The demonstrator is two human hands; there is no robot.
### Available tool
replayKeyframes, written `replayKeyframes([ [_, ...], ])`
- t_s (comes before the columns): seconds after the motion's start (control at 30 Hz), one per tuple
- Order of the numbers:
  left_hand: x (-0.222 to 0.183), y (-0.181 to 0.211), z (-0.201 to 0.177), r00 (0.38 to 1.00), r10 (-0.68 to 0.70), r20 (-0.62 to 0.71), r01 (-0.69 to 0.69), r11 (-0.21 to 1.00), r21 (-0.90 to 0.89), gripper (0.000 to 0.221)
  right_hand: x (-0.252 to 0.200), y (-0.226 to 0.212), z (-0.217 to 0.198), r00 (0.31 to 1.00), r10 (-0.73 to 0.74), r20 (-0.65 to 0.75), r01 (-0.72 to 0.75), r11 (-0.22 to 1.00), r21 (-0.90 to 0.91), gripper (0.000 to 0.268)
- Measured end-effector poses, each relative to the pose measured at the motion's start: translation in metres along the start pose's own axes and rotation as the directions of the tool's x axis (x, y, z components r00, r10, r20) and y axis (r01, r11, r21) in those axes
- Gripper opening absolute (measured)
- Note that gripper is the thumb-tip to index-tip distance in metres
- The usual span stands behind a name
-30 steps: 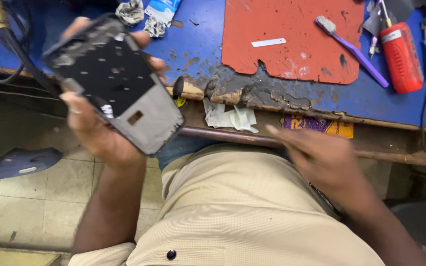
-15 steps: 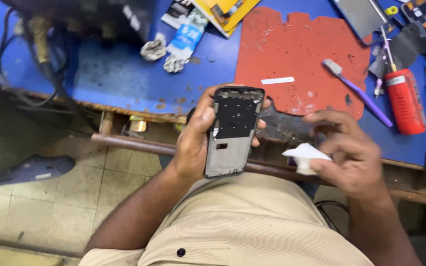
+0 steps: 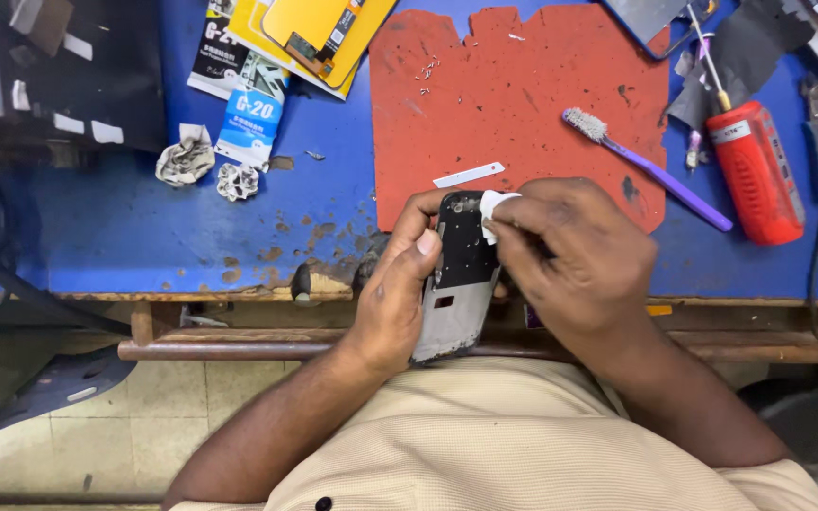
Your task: The person cleans the back of a disassembled smartphone using a toothbrush and a cloth. They then apply adhesive to the frame and use tweezers to place small components onto the device.
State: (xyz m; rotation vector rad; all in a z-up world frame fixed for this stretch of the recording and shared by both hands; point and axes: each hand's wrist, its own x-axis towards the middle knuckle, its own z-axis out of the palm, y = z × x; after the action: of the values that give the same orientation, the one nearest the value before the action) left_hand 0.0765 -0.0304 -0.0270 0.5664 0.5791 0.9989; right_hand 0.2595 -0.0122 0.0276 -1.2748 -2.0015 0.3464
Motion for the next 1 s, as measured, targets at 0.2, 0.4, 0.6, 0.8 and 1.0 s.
replayKeyframes([
  [0.2, -0.002, -0.006, -0.003, 0.999, 0.036, -0.031, -0.033, 0.996, 0.080, 0.053, 0.001, -0.007, 0.014, 0.995, 0.087, -0.040, -0.084, 0.994, 0.077, 0.017],
  [0.4, -0.002, -0.006, -0.004, 0.999, 0.037, -0.024, -0.035, 0.997, 0.071, 0.055, -0.004, 0.004, 0.015, 0.998, 0.027, -0.055, -0.022, 0.995, 0.102, 0.018],
  [0.6, -0.002, -0.004, -0.005, 0.997, 0.041, -0.059, -0.035, 0.994, 0.102, 0.056, -0.001, 0.004, 0.016, 1.000, 0.013, -0.020, -0.012, 0.998, 0.066, 0.018],
  [0.8, 0.000, 0.000, -0.002, 0.996, 0.027, -0.083, -0.016, 0.990, 0.137, 0.055, 0.006, 0.000, 0.014, 1.000, 0.023, 0.001, -0.023, 0.999, 0.038, 0.018],
  [1.0, 0.001, 0.003, -0.002, 0.991, 0.067, -0.113, -0.038, 0.969, 0.246, 0.056, 0.003, 0.001, 0.017, 1.000, 0.007, -0.022, -0.006, 0.999, 0.037, 0.018],
])
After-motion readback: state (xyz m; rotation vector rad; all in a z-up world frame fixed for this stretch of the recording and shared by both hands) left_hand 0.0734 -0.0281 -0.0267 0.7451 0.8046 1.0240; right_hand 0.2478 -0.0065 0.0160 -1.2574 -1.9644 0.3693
